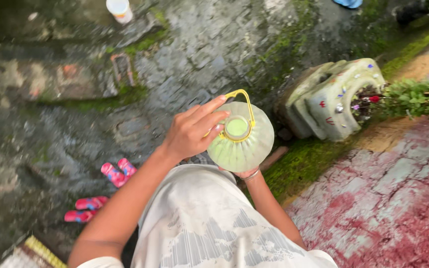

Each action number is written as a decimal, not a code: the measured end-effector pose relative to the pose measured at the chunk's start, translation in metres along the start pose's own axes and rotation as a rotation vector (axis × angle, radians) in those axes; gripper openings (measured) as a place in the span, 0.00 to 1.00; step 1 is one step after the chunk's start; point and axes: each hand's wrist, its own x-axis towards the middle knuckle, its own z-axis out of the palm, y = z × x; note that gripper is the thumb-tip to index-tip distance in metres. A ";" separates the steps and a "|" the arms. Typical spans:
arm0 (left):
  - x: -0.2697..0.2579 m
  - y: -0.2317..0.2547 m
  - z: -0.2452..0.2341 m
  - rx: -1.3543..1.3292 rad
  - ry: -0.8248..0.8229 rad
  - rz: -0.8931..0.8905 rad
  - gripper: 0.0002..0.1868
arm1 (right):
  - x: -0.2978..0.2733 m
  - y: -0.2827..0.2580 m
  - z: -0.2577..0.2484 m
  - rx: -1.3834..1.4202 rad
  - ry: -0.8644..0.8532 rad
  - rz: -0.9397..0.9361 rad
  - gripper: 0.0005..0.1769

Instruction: The person carries a large plastic jug of green liquid, pours a portion into a yellow bucket, fills the bucket with water from an outdoor tap, and then uses a mop to scrub the wet stone floor in an outdoor area.

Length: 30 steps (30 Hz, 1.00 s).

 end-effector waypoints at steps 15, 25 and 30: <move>0.252 -0.216 0.071 -0.259 -0.176 -0.004 0.17 | 0.223 -0.182 0.034 0.371 0.181 -0.043 0.40; 0.468 -0.289 0.132 -0.418 -0.307 0.017 0.18 | 0.372 -0.303 -0.004 -1.106 0.671 -0.612 0.22; 0.564 -0.332 0.191 -0.202 -0.282 -0.178 0.11 | 0.438 -0.412 -0.027 -0.882 0.606 -0.547 0.26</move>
